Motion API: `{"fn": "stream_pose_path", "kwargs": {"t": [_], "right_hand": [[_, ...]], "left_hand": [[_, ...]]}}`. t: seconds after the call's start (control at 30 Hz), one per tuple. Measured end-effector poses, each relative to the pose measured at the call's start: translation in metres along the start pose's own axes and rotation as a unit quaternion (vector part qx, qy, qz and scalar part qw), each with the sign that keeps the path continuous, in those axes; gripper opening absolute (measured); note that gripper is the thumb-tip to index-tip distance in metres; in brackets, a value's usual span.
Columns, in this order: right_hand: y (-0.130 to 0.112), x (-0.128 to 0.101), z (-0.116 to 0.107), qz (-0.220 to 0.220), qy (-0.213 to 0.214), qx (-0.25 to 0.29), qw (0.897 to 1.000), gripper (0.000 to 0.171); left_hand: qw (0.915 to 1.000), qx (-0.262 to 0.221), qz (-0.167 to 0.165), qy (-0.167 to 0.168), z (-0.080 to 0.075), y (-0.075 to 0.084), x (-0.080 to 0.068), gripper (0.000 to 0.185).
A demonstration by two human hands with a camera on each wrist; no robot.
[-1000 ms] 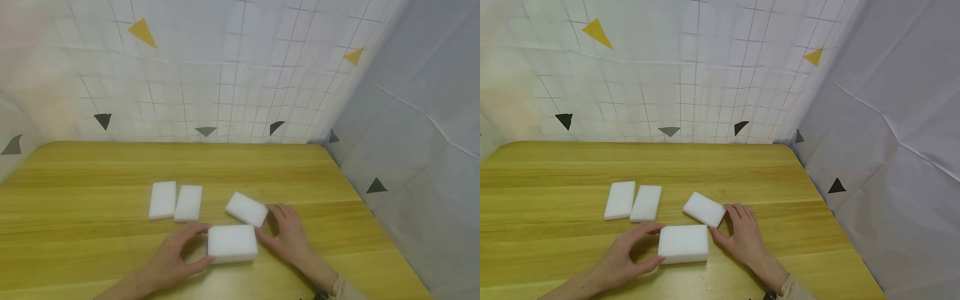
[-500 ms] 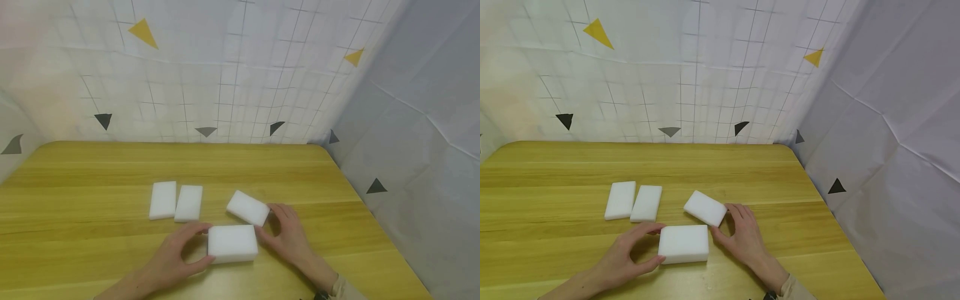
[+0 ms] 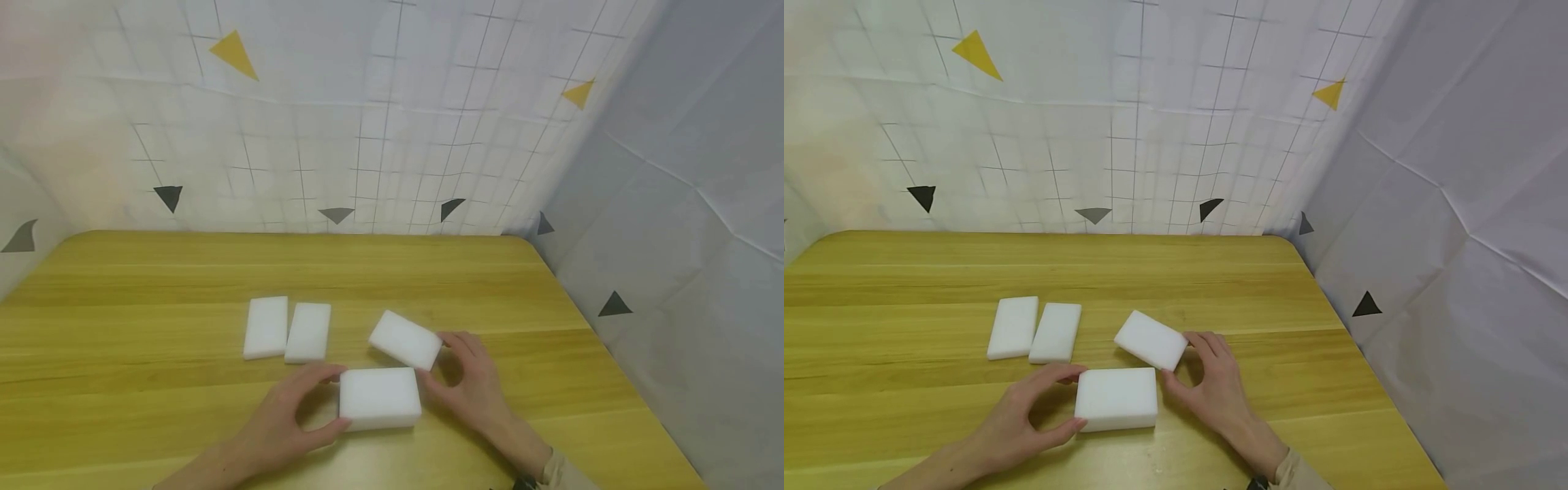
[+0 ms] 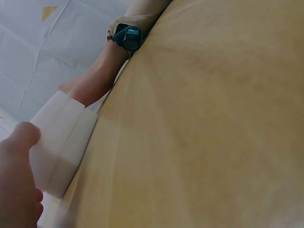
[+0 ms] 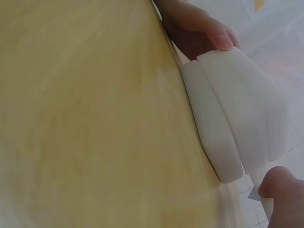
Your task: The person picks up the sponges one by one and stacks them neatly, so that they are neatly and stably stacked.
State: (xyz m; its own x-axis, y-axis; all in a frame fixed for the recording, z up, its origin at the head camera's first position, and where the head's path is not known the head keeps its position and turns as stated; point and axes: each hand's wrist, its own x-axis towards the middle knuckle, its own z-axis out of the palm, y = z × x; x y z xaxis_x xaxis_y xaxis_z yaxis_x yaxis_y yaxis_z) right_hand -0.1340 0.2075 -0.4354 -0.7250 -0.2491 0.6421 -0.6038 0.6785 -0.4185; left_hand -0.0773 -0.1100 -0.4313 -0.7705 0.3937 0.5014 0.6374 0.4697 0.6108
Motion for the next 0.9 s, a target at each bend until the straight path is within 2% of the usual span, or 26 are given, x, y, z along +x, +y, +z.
{"fn": "stream_pose_path", "kwargs": {"t": [0.1, 0.33, 0.9], "right_hand": [[-0.0009, 0.0012, 0.0, -0.015, 0.016, 0.006, 1.0, 0.057], [-0.0028, 0.0003, -0.0016, 0.004, 0.014, 0.03, 0.999, 0.056], [-0.0018, 0.0008, -0.0017, -0.026, 0.045, 0.055, 0.997, 0.051]], "left_hand": [[1.0, 0.002, -0.001, 0.001, 0.0001, -0.0003, 0.0, 0.061], [1.0, 0.006, -0.004, -0.001, 0.0008, -0.0011, -0.0006, 0.061], [1.0, 0.004, 0.006, 0.004, 0.0019, -0.0024, -0.0006, 0.061]]}}
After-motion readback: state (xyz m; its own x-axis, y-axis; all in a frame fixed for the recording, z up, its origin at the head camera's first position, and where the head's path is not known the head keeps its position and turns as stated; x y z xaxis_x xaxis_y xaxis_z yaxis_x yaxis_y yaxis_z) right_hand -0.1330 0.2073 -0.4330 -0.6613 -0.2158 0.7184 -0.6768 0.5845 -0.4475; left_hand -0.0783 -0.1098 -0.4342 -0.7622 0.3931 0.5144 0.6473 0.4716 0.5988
